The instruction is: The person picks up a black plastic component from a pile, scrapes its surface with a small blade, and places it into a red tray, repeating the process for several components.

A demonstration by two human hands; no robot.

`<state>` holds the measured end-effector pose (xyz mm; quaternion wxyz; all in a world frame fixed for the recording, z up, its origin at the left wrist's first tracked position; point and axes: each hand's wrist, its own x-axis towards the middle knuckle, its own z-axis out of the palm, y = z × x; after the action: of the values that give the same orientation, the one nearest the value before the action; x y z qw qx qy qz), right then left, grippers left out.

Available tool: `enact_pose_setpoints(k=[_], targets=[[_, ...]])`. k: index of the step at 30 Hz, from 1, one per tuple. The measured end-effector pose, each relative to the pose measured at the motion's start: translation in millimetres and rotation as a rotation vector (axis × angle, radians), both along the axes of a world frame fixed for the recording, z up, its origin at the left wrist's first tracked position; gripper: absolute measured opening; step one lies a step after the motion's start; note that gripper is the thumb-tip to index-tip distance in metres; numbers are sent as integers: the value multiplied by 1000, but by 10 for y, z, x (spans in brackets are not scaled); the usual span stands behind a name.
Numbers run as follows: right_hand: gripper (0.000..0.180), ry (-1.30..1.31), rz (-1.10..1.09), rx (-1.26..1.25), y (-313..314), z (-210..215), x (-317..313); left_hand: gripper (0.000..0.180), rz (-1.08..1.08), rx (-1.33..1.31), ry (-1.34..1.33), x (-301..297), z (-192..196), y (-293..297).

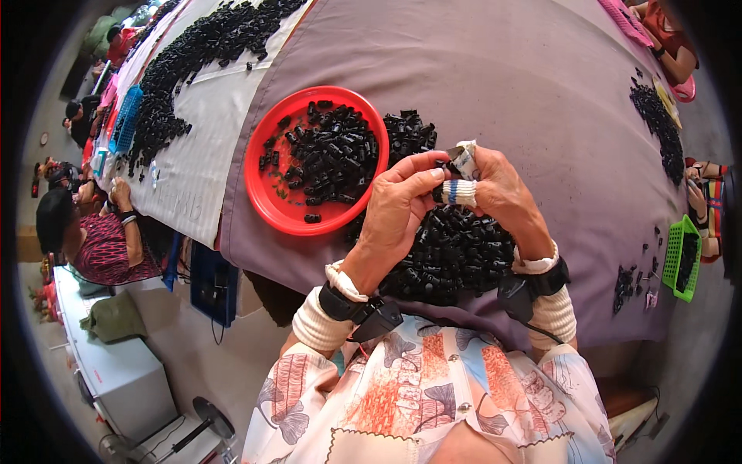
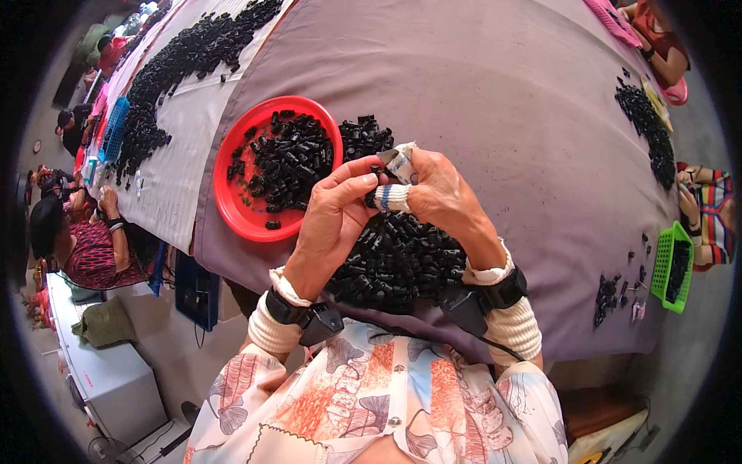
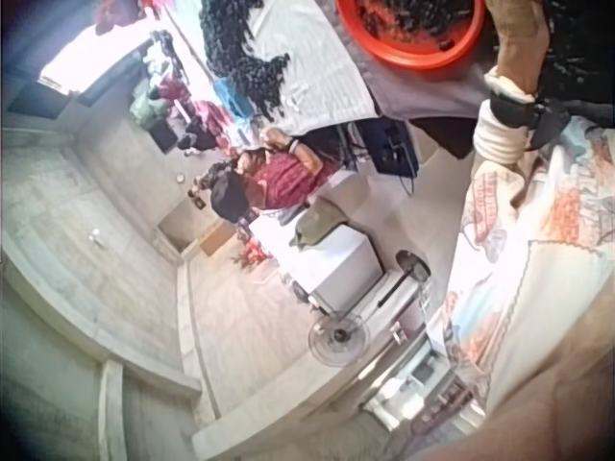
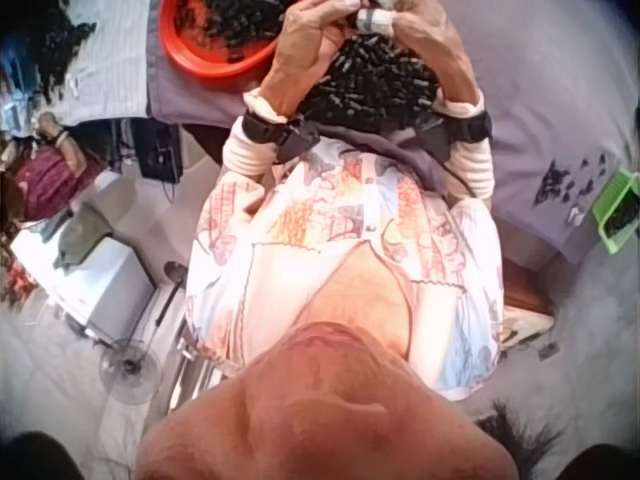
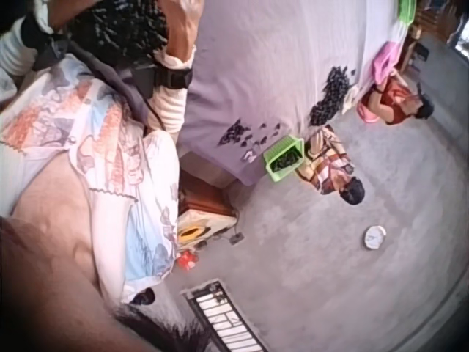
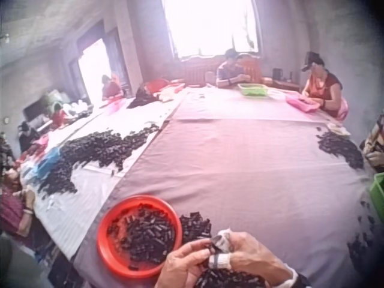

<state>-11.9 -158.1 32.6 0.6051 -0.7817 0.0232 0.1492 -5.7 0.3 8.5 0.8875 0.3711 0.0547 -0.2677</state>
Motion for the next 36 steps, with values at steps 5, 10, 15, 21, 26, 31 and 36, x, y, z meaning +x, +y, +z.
enact_pose_setpoints(k=[5, 10, 15, 21, 26, 31, 36], targets=[[24, -4, -9, -65, -18, -25, 18, 24, -10, -39, 4, 7, -2, 13], [18, 24, 27, -49, -18, -40, 29, 23, -25, -120, 33, 26, -111, 64], [29, 58, 62, -72, -50, -72, 34, 22, -15, -173, 53, 19, -94, 54], [33, 28, 87, -72, -47, -44, 28, 22, -17, -173, 70, 9, -74, 38], [36, 32, 102, -92, -36, 34, 16, 22, 6, -150, 66, -3, -33, 29], [38, -43, 114, -148, -48, -10, 22, 22, -4, -110, 49, 5, -34, 27], [36, -3, 138, -188, -48, 12, 28, 21, -7, -101, 26, 12, -56, 23]])
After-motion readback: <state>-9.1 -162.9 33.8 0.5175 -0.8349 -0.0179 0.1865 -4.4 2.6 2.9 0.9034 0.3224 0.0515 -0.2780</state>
